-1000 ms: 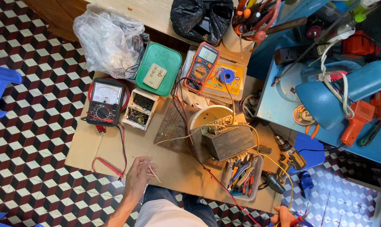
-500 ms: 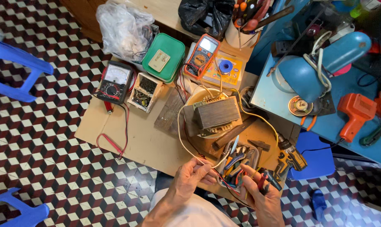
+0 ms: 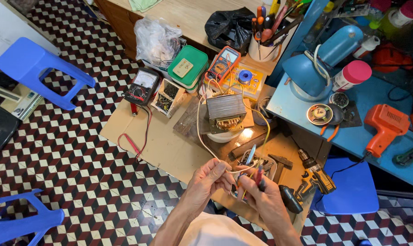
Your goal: The person uses a cordless drill to remove screws from a metal transformer, then uses a multimeter to test continuity across several wires connected to the transformer. The person strips wire ends with a utility knife and repeatedly probes different wire pairs with the multimeter leads.
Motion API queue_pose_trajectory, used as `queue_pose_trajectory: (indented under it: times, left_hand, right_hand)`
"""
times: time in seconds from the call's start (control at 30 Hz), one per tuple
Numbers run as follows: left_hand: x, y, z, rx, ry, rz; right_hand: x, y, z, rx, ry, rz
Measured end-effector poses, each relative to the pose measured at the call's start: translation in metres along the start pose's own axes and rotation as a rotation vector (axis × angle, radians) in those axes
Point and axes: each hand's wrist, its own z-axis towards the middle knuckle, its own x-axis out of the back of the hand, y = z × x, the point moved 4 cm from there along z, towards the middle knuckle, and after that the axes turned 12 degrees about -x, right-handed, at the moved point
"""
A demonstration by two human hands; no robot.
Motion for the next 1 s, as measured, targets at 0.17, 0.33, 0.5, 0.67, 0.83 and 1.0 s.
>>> queue_pose_trajectory:
  times: [0.17, 0.33, 0.5, 0.67, 0.83, 1.0]
  left_hand:
    - [-0.005, 0.001, 0.005, -0.118, 0.056, 0.084]
    - [-0.029, -0.022, -0.002, -0.287, -0.006, 0.26]
    - [-0.024, -0.039, 0.01, -0.282, 0.084, 0.224]
    - [-0.001, -0.03, 0.021, -0.256, 0.134, 0.212]
    - [-0.01, -0.033, 0.009, -0.125, 0.108, 0.14]
    - [-0.023, -0.036, 0.003, 0.016, 0.009, 0.075]
  right_hand:
    - [0.003, -0.011, -0.005, -0.001, 0.041, 0.243]
    - [0.001, 0.003, 0.001, -0.004, 0.049, 0.375]
    - [0.012, 0.006, -0.002, -0.086, 0.101, 0.114]
    - [0.044, -0.007, -0.017, 0.04, 0.35, 0.015]
    - [0.053, -0.008, -0.021, 0.086, 0.334, 0.09]
    - [0.043, -0.003, -0.015, 0.023, 0.18, -0.056]
